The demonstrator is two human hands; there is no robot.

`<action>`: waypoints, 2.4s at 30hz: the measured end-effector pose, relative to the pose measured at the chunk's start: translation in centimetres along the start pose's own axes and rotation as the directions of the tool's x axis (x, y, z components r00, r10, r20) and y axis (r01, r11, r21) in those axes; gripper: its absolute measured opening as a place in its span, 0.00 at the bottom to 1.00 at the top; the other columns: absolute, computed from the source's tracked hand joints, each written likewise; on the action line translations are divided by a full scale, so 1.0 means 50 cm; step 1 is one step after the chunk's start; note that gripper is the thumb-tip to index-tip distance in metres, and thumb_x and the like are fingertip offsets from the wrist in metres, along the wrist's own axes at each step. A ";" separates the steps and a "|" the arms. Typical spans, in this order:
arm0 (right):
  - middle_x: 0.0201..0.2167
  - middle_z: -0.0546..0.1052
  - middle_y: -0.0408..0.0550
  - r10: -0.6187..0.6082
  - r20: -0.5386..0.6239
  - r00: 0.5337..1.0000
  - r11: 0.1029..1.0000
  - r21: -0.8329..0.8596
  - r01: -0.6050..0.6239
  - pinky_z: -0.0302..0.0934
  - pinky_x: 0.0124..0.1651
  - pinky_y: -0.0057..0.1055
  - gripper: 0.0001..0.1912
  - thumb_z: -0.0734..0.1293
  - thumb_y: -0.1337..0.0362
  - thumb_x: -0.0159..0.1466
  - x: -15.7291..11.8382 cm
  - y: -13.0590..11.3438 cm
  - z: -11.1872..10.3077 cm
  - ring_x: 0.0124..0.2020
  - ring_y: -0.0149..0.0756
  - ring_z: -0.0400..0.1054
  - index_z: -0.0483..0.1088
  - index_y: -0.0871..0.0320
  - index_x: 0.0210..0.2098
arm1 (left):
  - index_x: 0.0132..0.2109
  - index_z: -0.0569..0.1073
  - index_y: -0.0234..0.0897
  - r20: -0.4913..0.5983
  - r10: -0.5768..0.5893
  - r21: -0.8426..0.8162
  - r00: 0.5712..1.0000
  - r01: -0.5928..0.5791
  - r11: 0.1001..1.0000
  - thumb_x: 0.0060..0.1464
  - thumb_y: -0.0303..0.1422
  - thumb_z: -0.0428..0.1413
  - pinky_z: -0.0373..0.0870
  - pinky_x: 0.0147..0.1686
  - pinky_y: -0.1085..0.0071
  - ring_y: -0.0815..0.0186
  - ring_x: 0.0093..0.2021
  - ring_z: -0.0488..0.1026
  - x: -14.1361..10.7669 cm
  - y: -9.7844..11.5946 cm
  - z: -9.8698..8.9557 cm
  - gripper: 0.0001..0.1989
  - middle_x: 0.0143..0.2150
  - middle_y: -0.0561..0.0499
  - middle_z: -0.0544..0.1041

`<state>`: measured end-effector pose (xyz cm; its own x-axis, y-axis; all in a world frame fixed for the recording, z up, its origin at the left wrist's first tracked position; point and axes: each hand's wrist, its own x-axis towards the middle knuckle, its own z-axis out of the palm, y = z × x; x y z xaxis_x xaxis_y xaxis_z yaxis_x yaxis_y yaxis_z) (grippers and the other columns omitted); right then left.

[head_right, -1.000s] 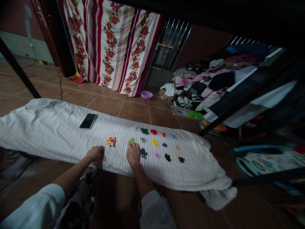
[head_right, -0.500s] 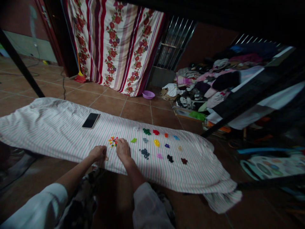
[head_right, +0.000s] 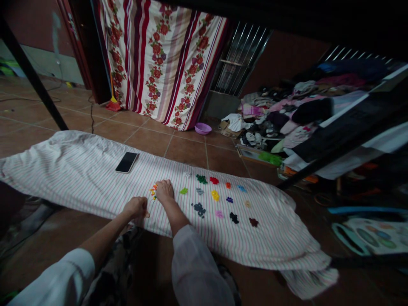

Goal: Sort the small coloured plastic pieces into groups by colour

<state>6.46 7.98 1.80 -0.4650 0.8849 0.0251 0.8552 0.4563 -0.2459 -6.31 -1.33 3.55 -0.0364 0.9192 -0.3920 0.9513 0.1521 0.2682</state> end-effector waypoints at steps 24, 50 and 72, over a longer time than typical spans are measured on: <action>0.38 0.76 0.46 0.134 -0.092 0.987 0.985 0.121 -0.122 0.51 0.48 0.30 0.07 0.62 0.67 0.64 -0.004 -0.018 0.000 0.45 0.37 0.61 0.72 0.56 0.37 | 0.39 0.72 0.40 0.012 -0.011 -0.020 1.000 0.011 1.000 0.43 0.39 0.62 0.67 0.43 0.70 0.60 0.50 0.70 0.002 -0.001 -0.001 0.15 0.44 0.46 0.76; 0.37 0.78 0.42 0.245 -0.270 0.931 0.893 0.438 -0.107 0.59 0.47 0.27 0.09 0.62 0.64 0.63 -0.124 0.018 0.011 0.42 0.33 0.68 0.72 0.52 0.41 | 0.37 0.72 0.41 -0.039 -0.013 0.004 0.999 0.013 1.000 0.42 0.39 0.62 0.66 0.43 0.70 0.60 0.49 0.71 -0.002 -0.005 0.011 0.14 0.43 0.47 0.77; 0.34 0.78 0.43 0.618 -0.219 0.755 0.553 0.804 -0.220 0.67 0.40 0.31 0.11 0.62 0.64 0.57 -0.320 0.183 0.006 0.37 0.34 0.73 0.71 0.54 0.38 | 0.52 0.66 0.31 -0.226 -0.055 0.152 0.973 0.091 0.984 0.56 0.34 0.44 0.64 0.47 0.63 0.53 0.55 0.65 -0.088 0.042 0.017 0.19 0.53 0.36 0.68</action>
<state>21.65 -2.06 -1.16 0.2275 0.9705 0.0793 0.3912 -0.0165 -0.9202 -3.88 -5.38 5.11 -0.1568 0.9677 -0.1975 0.9795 0.1779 0.0943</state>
